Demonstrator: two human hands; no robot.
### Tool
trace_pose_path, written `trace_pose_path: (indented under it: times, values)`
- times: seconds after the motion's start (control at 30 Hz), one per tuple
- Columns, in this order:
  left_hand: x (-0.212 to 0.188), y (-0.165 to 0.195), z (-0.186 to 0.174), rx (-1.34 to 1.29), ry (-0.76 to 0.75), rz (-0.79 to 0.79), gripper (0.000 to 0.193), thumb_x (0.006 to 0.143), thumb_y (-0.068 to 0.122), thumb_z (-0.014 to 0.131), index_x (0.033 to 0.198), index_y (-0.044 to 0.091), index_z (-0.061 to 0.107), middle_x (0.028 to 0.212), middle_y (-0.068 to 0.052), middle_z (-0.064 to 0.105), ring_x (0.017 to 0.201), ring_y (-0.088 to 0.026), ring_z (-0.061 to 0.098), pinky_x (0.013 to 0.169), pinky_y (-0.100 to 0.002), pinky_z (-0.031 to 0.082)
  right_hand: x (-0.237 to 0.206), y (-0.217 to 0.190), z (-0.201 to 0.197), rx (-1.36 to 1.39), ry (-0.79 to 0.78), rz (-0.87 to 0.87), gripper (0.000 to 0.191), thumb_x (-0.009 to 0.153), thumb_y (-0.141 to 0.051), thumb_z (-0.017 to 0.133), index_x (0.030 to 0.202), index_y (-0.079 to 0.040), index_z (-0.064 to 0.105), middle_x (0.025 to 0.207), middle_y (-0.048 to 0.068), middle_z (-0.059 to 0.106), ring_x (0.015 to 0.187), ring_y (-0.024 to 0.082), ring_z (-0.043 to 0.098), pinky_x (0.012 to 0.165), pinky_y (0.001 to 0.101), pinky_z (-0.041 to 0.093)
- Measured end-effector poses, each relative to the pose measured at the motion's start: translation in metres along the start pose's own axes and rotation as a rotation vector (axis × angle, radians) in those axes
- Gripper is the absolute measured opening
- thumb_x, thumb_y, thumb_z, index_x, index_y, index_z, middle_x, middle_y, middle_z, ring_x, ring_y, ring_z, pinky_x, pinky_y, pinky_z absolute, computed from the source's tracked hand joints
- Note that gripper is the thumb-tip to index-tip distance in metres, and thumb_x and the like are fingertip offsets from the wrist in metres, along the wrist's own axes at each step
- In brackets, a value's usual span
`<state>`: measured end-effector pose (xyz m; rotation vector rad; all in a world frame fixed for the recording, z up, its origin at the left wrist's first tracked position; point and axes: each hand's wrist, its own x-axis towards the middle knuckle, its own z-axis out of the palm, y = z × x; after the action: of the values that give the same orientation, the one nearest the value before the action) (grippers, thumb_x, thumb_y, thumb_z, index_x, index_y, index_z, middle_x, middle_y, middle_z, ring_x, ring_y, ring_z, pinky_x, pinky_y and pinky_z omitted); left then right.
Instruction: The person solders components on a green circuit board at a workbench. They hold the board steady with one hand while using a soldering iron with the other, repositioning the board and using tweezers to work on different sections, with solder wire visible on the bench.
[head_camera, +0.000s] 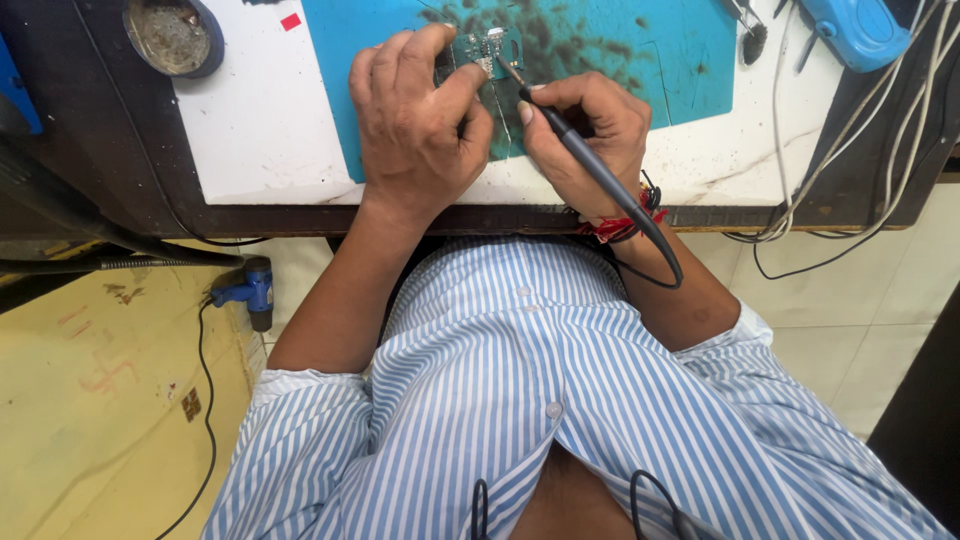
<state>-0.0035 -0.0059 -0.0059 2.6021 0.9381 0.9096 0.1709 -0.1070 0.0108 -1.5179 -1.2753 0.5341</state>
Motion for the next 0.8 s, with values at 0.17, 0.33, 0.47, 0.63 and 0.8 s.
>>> trace_pose_path:
  times: [0.17, 0.33, 0.47, 0.63, 0.8]
  values:
    - [0.0001, 0.0002, -0.0008, -0.002, -0.005, 0.001, 0.024, 0.088, 0.011, 0.070, 0.110, 0.010, 0.079, 0.133, -0.012, 0.058, 0.129, -0.030, 0.052, 0.115, -0.049, 0.033, 0.0007, 0.0001, -0.0001, -0.008, -0.001, -0.005, 0.010, 0.096, 0.001, 0.079, 0.102, 0.001, 0.071, 0.090, 0.008, 0.072, 0.076, 0.009, 0.067, 0.065, 0.0233, 0.052]
    - [0.0001, 0.0004, -0.0009, -0.004, -0.003, -0.002, 0.023, 0.088, 0.012, 0.070, 0.110, 0.010, 0.079, 0.132, -0.012, 0.058, 0.128, -0.030, 0.052, 0.115, -0.049, 0.033, 0.0009, 0.0008, -0.0001, -0.006, -0.002, -0.015, 0.011, 0.096, 0.001, 0.079, 0.103, 0.001, 0.071, 0.091, 0.008, 0.072, 0.076, 0.009, 0.067, 0.065, 0.0233, 0.053]
    - [0.0008, 0.0004, -0.0008, -0.001, 0.001, -0.004, 0.023, 0.088, 0.011, 0.070, 0.109, 0.010, 0.079, 0.132, -0.011, 0.059, 0.128, -0.030, 0.052, 0.116, -0.049, 0.033, 0.0009, 0.0014, 0.0008, -0.001, 0.010, -0.005, 0.011, 0.095, 0.001, 0.079, 0.102, 0.002, 0.071, 0.090, 0.008, 0.072, 0.074, 0.009, 0.067, 0.064, 0.0230, 0.052]
    - [0.0015, 0.0000, -0.0010, 0.001, -0.006, -0.001, 0.023, 0.087, 0.012, 0.070, 0.109, 0.010, 0.079, 0.132, -0.012, 0.059, 0.127, -0.030, 0.052, 0.114, -0.049, 0.033, 0.0004, 0.0029, 0.0008, -0.002, 0.016, -0.004, 0.011, 0.095, 0.001, 0.079, 0.102, 0.001, 0.071, 0.089, 0.007, 0.072, 0.074, 0.008, 0.067, 0.064, 0.0227, 0.052]
    - [0.0011, 0.0005, -0.0007, 0.002, -0.004, -0.001, 0.023, 0.088, 0.012, 0.070, 0.109, 0.010, 0.078, 0.132, -0.011, 0.058, 0.128, -0.029, 0.052, 0.114, -0.049, 0.033, 0.0010, 0.0045, 0.0009, -0.009, 0.017, -0.023, 0.011, 0.094, 0.002, 0.079, 0.101, 0.001, 0.071, 0.086, 0.007, 0.072, 0.072, 0.009, 0.066, 0.062, 0.0232, 0.050]
